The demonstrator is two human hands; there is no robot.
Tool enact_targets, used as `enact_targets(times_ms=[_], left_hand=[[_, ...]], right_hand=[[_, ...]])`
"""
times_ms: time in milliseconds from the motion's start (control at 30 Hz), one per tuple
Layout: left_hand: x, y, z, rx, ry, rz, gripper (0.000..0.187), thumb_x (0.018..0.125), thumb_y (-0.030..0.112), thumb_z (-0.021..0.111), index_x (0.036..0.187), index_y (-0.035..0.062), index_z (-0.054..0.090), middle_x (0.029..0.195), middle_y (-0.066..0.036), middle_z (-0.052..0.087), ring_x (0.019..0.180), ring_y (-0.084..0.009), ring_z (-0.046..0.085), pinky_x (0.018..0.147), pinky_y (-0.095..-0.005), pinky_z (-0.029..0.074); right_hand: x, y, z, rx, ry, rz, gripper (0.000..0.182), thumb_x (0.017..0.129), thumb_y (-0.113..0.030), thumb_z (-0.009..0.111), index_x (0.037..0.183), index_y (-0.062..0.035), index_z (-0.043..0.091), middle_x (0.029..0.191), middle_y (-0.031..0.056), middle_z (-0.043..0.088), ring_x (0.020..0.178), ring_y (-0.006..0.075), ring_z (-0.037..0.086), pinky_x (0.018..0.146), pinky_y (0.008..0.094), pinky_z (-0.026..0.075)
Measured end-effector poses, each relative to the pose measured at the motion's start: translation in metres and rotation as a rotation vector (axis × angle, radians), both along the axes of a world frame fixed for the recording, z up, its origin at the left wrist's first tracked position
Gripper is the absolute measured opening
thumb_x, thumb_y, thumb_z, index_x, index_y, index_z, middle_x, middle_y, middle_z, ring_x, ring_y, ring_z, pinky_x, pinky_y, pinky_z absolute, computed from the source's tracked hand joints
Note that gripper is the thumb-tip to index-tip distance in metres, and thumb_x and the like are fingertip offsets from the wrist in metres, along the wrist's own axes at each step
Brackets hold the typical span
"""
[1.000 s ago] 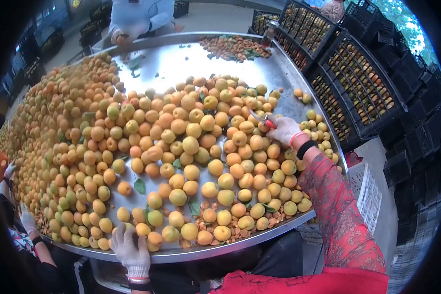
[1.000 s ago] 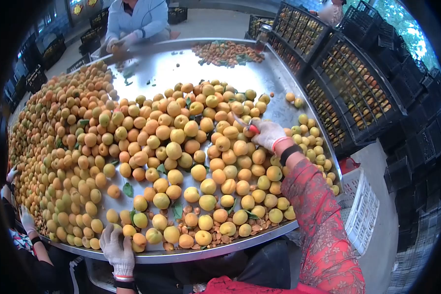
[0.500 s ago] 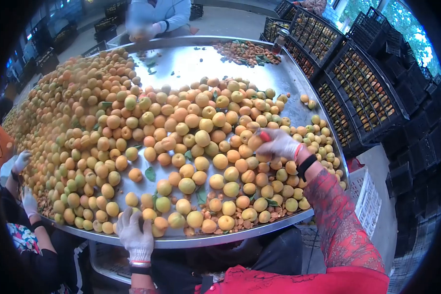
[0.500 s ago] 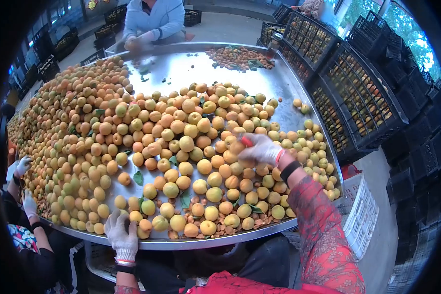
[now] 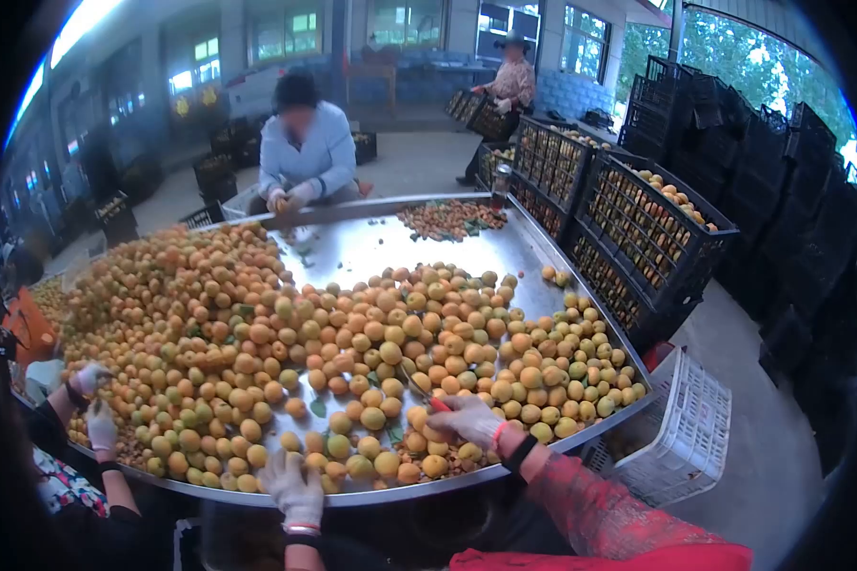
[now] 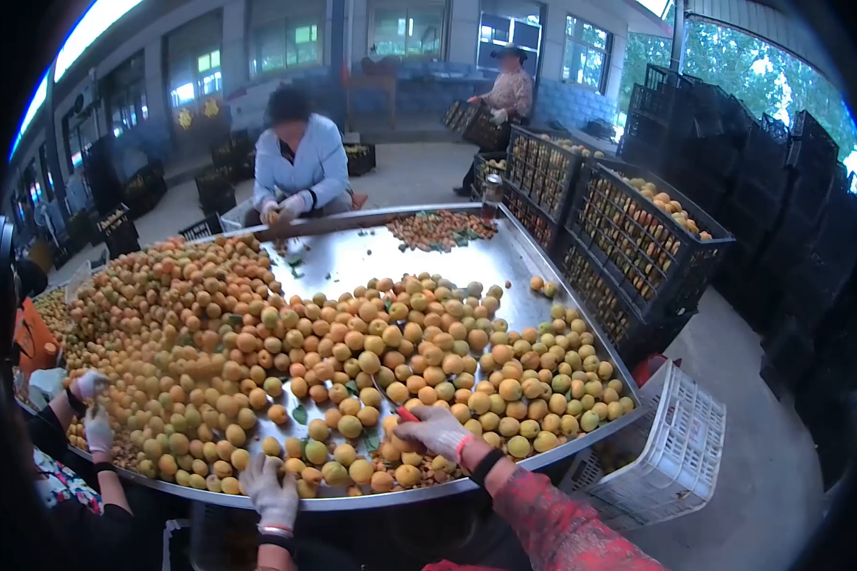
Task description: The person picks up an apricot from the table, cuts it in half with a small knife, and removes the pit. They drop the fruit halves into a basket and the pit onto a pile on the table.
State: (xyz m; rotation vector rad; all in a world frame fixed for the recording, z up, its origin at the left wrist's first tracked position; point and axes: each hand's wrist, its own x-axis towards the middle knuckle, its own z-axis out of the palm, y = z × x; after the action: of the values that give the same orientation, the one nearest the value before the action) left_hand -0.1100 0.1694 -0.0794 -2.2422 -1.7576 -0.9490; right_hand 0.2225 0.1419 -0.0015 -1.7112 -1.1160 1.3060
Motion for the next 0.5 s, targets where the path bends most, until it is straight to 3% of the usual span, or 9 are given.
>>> enact_targets(times_ms=[100,233,300,333,367,433,467,500], left_hand=[[0.023,-0.035,0.008,-0.014,-0.212,-0.095,0.031,0.074,0.014,0.07,0.104,0.0073,0.063,0.105,-0.016,0.062,0.097,-0.0374,0.057,0.089,-0.0458,0.046],[0.076,-0.098,0.008,-0.753,-0.976,-0.437,0.034,0.089,0.017,0.064,0.12,0.0064,0.058,0.103,-0.017,0.066,0.089,-0.0274,0.068,0.079,-0.0367,0.054],[0.093,-0.124,0.026,-0.55,-0.793,-0.498,0.036,0.093,0.016,0.058,0.128,0.0086,0.053,0.106,-0.016,0.066,0.096,-0.0261,0.067,0.084,-0.0343,0.053],[0.1,-0.131,0.026,-0.615,-0.963,-0.515,0.037,0.094,0.016,0.056,0.13,0.0098,0.052,0.108,-0.016,0.066,0.097,-0.0251,0.067,0.086,-0.0337,0.052],[0.102,-0.137,0.022,-0.662,-1.146,-0.504,0.037,0.095,0.016,0.054,0.132,0.0111,0.051,0.11,-0.015,0.066,0.099,-0.024,0.066,0.088,-0.0332,0.051],[0.094,-0.143,0.025,-0.649,-0.939,-0.438,0.035,0.097,0.018,0.052,0.13,0.0073,0.052,0.115,-0.012,0.064,0.105,-0.0183,0.061,0.092,-0.0313,0.048],[0.09,-0.148,0.04,-0.751,-1.059,-0.448,0.035,0.097,0.019,0.051,0.13,0.0059,0.052,0.117,-0.011,0.062,0.107,-0.0195,0.061,0.094,-0.0312,0.048],[0.086,-0.147,0.027,-0.683,-1.162,-0.555,0.033,0.098,0.02,0.051,0.128,0.0057,0.053,0.114,-0.01,0.062,0.102,-0.0194,0.062,0.091,-0.0326,0.05]], right_hand=[[-0.022,-0.032,0.006,0.056,0.091,-0.058,0.033,0.083,-0.027,0.071,0.106,-0.0031,0.066,0.079,0.0001,0.063,0.066,0.0075,0.056,0.058,0.024,0.046],[-0.064,-0.081,0.01,0.193,-0.109,0.141,0.031,0.086,-0.029,0.066,0.102,-0.0021,0.064,0.082,0.0109,0.067,0.074,0.0179,0.065,0.069,0.0318,0.051],[-0.082,-0.099,0.007,0.453,-0.287,0.195,0.031,0.087,-0.029,0.063,0.103,-0.0034,0.064,0.087,0.0153,0.068,0.083,0.0274,0.067,0.074,0.0359,0.051],[-0.089,-0.104,0.005,0.407,-0.286,0.139,0.03,0.087,-0.029,0.061,0.104,-0.0045,0.064,0.092,0.0185,0.067,0.089,0.034,0.065,0.078,0.0389,0.05],[-0.094,-0.11,0.015,0.389,-0.271,0.126,0.028,0.087,-0.027,0.06,0.103,-0.0046,0.063,0.091,0.0183,0.067,0.088,0.0327,0.066,0.077,0.0388,0.05],[-0.095,-0.115,-0.005,0.388,-0.328,0.114,0.024,0.088,-0.024,0.06,0.101,-0.0046,0.064,0.089,0.0169,0.067,0.086,0.0308,0.067,0.073,0.0394,0.051],[-0.101,-0.121,0.008,0.298,-0.156,0.087,0.021,0.089,-0.021,0.061,0.1,-0.0033,0.064,0.086,0.0145,0.067,0.081,0.0247,0.067,0.07,0.0365,0.052],[-0.096,-0.118,-0.025,0.439,-0.13,0.045,0.018,0.091,-0.019,0.061,0.097,-0.0022,0.063,0.082,0.0112,0.066,0.077,0.0183,0.065,0.067,0.0331,0.051]])
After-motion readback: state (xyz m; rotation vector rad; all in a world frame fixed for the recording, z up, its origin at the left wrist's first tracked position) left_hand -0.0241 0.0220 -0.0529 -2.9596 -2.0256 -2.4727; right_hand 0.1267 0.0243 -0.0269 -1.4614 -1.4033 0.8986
